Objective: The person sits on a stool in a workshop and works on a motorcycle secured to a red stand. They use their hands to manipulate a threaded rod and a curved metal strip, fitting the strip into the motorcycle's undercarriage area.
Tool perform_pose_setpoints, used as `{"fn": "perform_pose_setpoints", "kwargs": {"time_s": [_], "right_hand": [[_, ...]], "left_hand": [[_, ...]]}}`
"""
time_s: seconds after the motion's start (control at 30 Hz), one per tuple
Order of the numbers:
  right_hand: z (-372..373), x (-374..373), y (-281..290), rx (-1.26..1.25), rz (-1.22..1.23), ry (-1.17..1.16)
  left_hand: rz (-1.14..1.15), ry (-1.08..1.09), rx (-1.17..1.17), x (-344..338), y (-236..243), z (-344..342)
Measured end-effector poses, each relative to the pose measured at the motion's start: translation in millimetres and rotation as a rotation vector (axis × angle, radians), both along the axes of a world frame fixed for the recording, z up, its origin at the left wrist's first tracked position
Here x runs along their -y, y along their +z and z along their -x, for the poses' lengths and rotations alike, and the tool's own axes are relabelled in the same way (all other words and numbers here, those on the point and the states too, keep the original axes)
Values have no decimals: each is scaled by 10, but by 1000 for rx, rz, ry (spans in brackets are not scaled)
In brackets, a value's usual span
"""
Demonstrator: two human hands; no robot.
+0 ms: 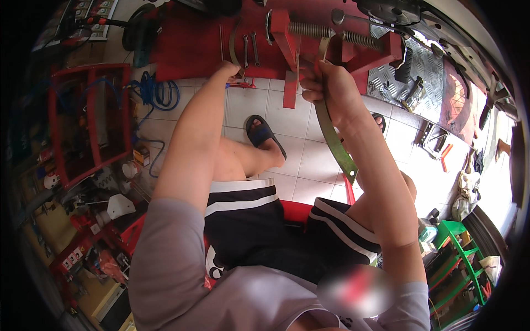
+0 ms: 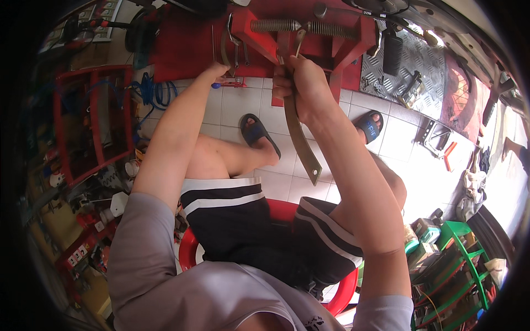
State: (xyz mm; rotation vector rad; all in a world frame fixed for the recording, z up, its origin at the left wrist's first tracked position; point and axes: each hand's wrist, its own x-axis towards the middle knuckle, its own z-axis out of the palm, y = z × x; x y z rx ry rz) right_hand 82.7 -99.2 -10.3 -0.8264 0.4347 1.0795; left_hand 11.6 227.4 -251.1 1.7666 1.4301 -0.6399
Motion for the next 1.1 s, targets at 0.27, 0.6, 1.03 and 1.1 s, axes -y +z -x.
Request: {"fn": "perform_pose_setpoints", "kwargs": {"time_s": [0.27,0.6,1.03,1.1], "right_hand": [[-49,11,5,12,-7,-22],[-28,-16,93,69,32,10],[-121,25,31,93,92,-1],[-127,30,26,100,54,13]], "left_hand": [[-280,-308,-108,154,-29,-107],[-121,-182,171,-209,175,95],[270,102,193,-190,58,439],[267,135,203,-179,43,444]]}}
